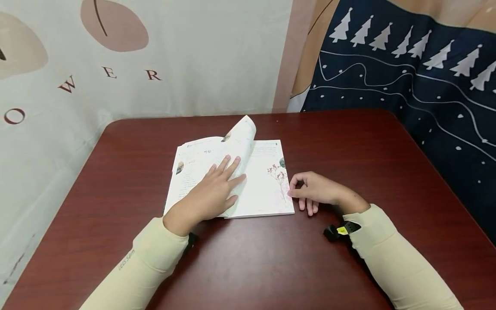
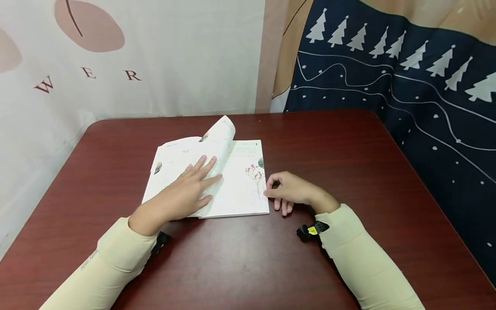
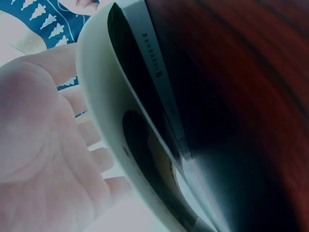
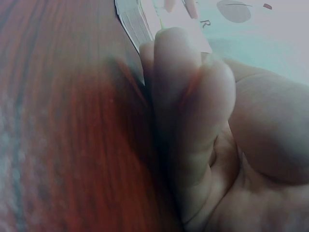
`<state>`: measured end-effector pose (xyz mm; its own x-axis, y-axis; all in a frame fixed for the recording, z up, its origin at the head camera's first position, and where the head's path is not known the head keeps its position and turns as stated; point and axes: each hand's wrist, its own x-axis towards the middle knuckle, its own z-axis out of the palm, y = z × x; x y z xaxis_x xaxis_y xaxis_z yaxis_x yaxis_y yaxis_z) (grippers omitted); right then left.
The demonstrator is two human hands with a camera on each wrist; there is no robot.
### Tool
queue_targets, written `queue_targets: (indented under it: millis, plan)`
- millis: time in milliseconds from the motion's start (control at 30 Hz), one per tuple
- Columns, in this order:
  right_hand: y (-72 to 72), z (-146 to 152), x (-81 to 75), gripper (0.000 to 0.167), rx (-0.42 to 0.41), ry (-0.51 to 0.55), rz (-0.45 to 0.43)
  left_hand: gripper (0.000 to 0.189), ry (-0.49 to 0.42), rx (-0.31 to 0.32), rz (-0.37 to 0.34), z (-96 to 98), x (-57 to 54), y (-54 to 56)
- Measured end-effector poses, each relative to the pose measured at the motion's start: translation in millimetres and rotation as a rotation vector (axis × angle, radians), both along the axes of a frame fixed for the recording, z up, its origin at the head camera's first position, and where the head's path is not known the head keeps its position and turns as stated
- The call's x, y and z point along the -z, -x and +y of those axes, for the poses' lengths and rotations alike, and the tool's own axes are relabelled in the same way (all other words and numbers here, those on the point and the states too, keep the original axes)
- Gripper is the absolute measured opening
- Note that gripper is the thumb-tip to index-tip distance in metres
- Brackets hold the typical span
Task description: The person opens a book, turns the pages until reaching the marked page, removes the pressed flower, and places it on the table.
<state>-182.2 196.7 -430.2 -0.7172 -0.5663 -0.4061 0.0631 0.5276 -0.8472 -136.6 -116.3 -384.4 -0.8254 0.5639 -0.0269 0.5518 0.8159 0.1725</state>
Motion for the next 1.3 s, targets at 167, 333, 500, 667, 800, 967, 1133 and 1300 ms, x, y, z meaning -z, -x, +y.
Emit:
queue_targets:
  millis: [167,333,500,667,800,967,1133,1300]
  plan:
    - [-0.5,0.0,0.6,0.022,0.003,-0.002,-0.001,0.058,-0.007,-0.050,-0.060,1.1,3.7,0.0]
    - [0.1,-1.0,1.2,0.022,-0.002,-0.001,-0.004,0.060,0.032,-0.084,-0.082,-0.7,2.5,0.8]
    - [-0.7,-2.1,2.6,0.022,-0.006,0.003,-0.020,0.059,0.059,-0.098,-0.083,-5.5,5.8,1.2]
    - [-0.9,-3.0,2.7,0.022,-0.017,0.003,-0.028,0.057,0.076,-0.104,-0.095,-8.7,5.8,0.9]
    - [0.1,-1.7,0.8,0.022,-0.010,0.000,-0.018,0.056,0.075,-0.094,-0.109,-6.7,3.6,2.5]
    - [-0.1,-1.4,1.1,0.022,-0.008,-0.001,-0.023,0.057,0.079,-0.087,-0.126,-5.5,2.3,2.1]
    - [-0.4,-1.0,2.5,0.023,-0.006,0.002,-0.017,0.055,0.064,-0.075,-0.119,-5.4,1.8,1.5]
    - [1.2,-1.9,1.5,0.021,-0.004,-0.006,-0.020,0.052,0.055,-0.069,-0.121,-4.9,-0.3,2.1]
